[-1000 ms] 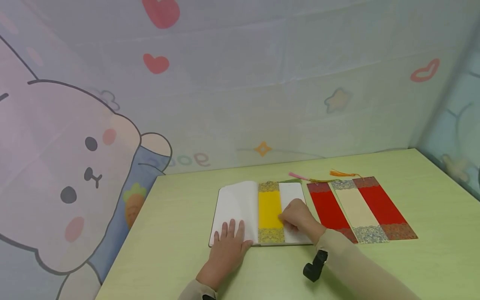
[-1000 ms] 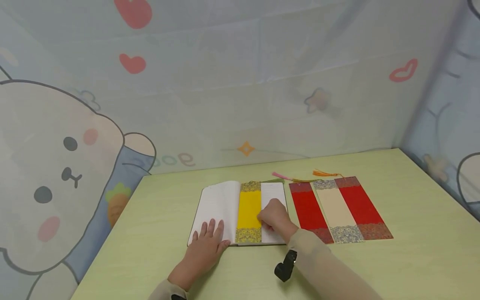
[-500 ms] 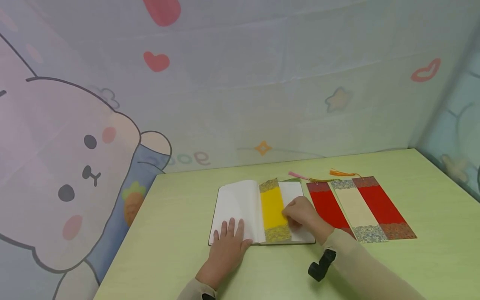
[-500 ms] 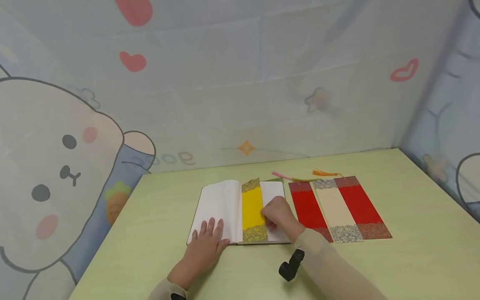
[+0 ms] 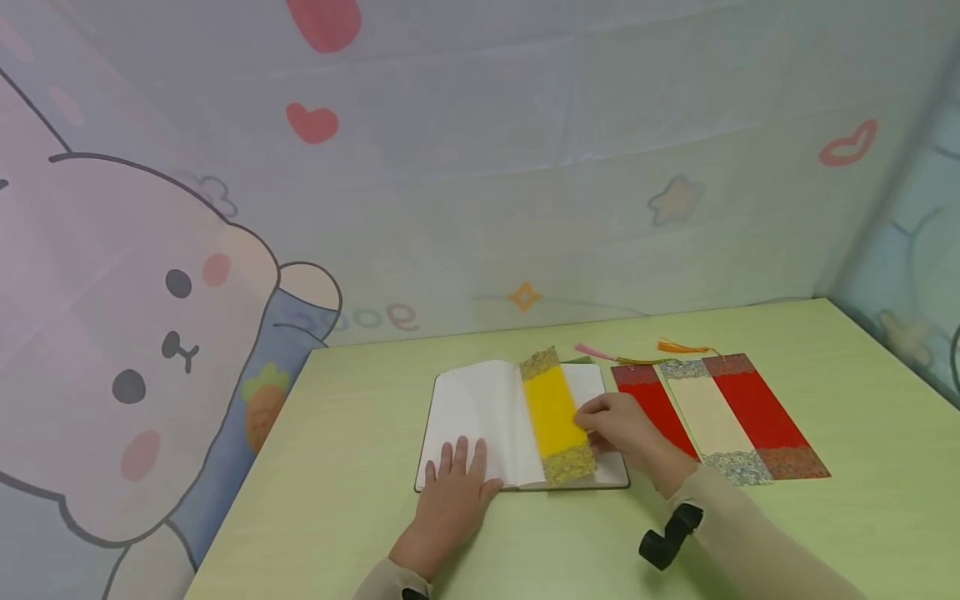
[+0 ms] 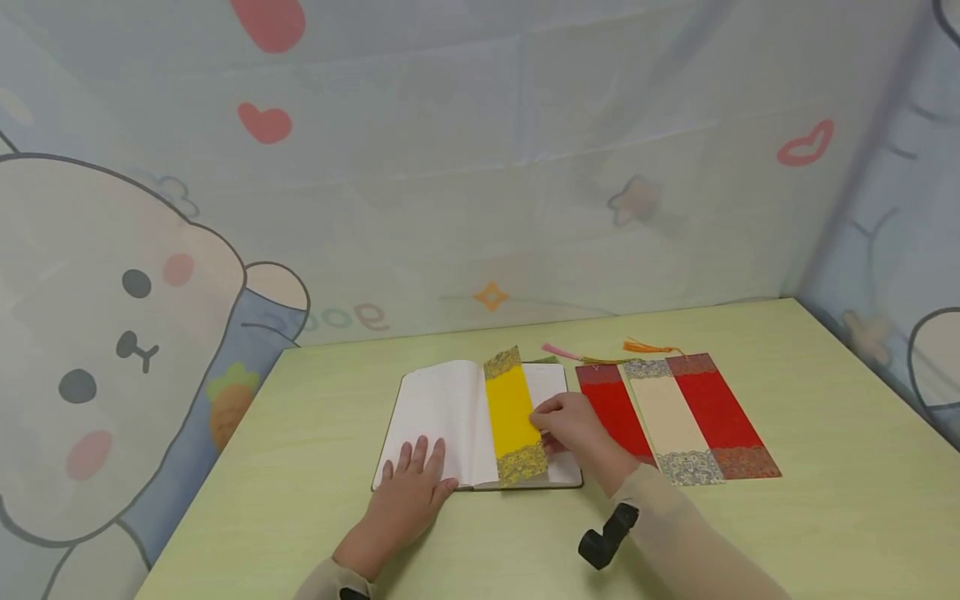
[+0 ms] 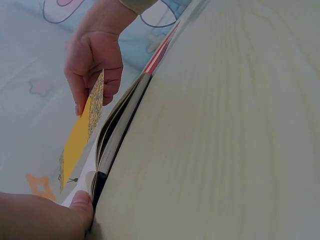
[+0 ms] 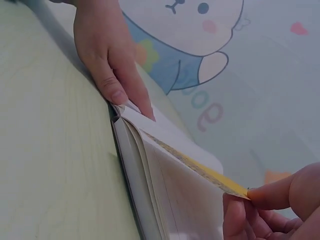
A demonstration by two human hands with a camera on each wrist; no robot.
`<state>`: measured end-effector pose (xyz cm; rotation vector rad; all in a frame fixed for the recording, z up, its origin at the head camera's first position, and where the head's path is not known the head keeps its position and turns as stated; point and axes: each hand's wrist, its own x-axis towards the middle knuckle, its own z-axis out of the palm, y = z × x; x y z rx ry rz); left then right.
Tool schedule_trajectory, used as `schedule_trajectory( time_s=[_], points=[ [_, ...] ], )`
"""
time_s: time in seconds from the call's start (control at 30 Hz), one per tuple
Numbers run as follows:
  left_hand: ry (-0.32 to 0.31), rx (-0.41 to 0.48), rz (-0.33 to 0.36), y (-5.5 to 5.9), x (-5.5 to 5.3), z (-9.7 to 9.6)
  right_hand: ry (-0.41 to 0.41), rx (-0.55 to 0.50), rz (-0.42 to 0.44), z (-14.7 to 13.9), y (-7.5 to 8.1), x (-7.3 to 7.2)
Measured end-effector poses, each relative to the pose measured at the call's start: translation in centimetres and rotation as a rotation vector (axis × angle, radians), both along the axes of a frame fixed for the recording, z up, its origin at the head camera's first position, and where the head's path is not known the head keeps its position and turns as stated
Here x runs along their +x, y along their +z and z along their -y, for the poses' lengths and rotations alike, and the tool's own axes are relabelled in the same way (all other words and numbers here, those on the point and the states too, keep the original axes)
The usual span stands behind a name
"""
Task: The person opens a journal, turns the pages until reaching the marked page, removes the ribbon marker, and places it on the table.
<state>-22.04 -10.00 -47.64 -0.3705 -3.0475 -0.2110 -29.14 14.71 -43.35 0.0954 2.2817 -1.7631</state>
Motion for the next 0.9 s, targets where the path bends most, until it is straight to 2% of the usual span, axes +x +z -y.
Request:
schedule_trajectory(
  time_s=[0.33,0.47,0.7,0.9],
  points=[
    [0.001,0.001,0.002,0.0,0.0,0.0,-0.006,-0.114,-0.049,-2.1,-0.5,0.5],
    [-0.003,0.003,-0.005,0.0,0.0,-0.1,0.008,-0.117,-0.081,-3.3,-0.5,0.6],
    [-0.004,0.02,-0.016,0.1,0.0,-0.2,-0.034,-0.079,-0.078,-5.2,-0.2,0.8],
    [-0.007,0.033,-0.035,-0.1,0.1,0.0,-0.054,-0.092,-0.088,-6.9,-0.3,1.1]
  ],
)
